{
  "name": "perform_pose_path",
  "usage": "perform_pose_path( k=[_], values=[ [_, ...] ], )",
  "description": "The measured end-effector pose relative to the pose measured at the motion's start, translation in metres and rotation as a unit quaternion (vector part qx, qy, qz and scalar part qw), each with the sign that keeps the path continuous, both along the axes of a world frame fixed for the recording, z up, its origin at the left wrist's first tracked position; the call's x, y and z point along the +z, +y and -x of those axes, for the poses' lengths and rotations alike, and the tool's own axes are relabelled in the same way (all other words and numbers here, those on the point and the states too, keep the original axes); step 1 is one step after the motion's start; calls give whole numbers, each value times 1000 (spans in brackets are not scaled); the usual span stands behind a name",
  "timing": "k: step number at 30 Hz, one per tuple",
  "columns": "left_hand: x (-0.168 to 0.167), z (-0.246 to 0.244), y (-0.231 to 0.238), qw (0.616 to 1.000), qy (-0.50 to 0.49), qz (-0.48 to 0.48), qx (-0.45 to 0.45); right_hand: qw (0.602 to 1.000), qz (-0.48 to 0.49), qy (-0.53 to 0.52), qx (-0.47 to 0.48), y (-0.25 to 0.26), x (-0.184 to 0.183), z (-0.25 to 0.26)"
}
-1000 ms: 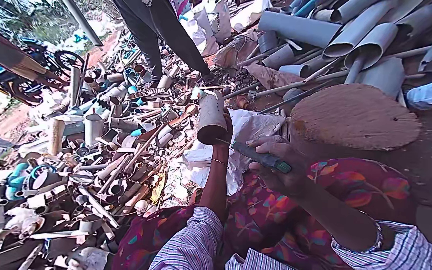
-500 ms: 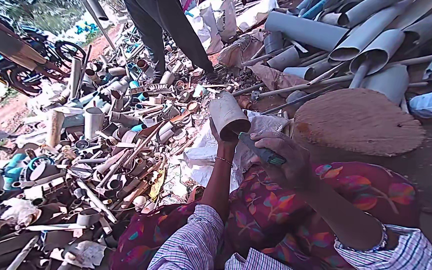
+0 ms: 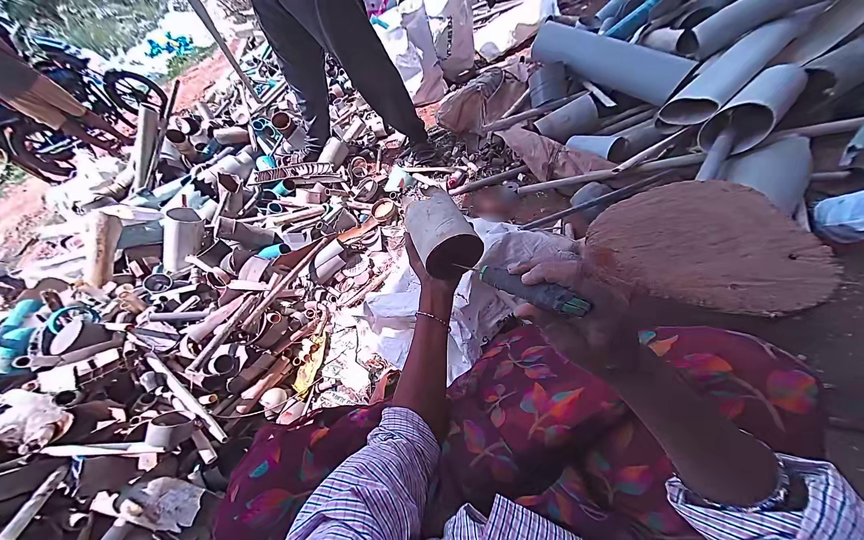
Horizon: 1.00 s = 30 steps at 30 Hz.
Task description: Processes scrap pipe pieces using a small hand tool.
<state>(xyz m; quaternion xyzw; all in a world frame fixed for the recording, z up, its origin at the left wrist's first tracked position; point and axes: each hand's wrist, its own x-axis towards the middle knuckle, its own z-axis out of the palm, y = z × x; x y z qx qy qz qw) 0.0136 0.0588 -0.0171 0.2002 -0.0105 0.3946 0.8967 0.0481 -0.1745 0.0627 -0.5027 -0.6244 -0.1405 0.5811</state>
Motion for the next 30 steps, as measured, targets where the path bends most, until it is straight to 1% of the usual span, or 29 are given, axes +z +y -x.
perform_pose_path(
  k=[2, 3, 5, 7, 9, 11, 12, 13, 15, 18, 20, 22, 24, 26, 28, 30],
  values=[
    [1, 6, -5, 999, -6, -41, -3, 999, 21, -42, -1, 4, -5, 10],
    [5, 5, -9, 1000, 0, -18, 4, 997, 35, -72, -4, 7, -9, 14],
    [11, 5, -19, 1000, 16, -7, 4, 992, 49, -111, -13, 16, -17, 17],
    [16, -2, -25, 1000, -5, 17, -10, 992, 63, -107, -24, 23, -21, 11],
    [11, -6, -26, 998, -27, 13, -49, 994, 57, -85, -36, 24, -18, 5],
    [8, -1, -26, 998, -22, -27, -59, 996, 40, -69, -42, 12, -5, 8],
    [8, 6, -27, 996, 2, -76, -51, 996, 36, -69, -45, 4, 5, 12],
    [12, 12, -28, 994, 28, -101, -34, 996, 38, -72, -41, -4, 14, 17],
    [15, 20, -27, 992, 38, -116, -11, 995, 55, -84, -30, -8, 19, 20],
    [4, 18, -26, 995, 19, -93, -40, 989, 100, -101, -30, 7, -3, 11],
    [7, 14, -30, 996, 45, -71, -40, 986, 118, -112, -37, 17, -11, 10],
    [23, 6, -33, 998, 49, -2, -32, 986, 102, -121, -46, 17, -3, 14],
    [30, 1, -33, 998, 39, 49, -33, 987, 70, -129, -60, 8, 9, 19],
    [29, 3, -32, 996, 47, 63, -36, 988, 40, -135, -59, 2, 12, 22],
    [31, 4, -33, 996, 56, 74, -17, 989, 15, -135, -53, 4, 7, 22],
    [34, 3, -34, 995, 60, 81, -1, 992, 9, -124, -33, 6, 3, 20]
  ],
)
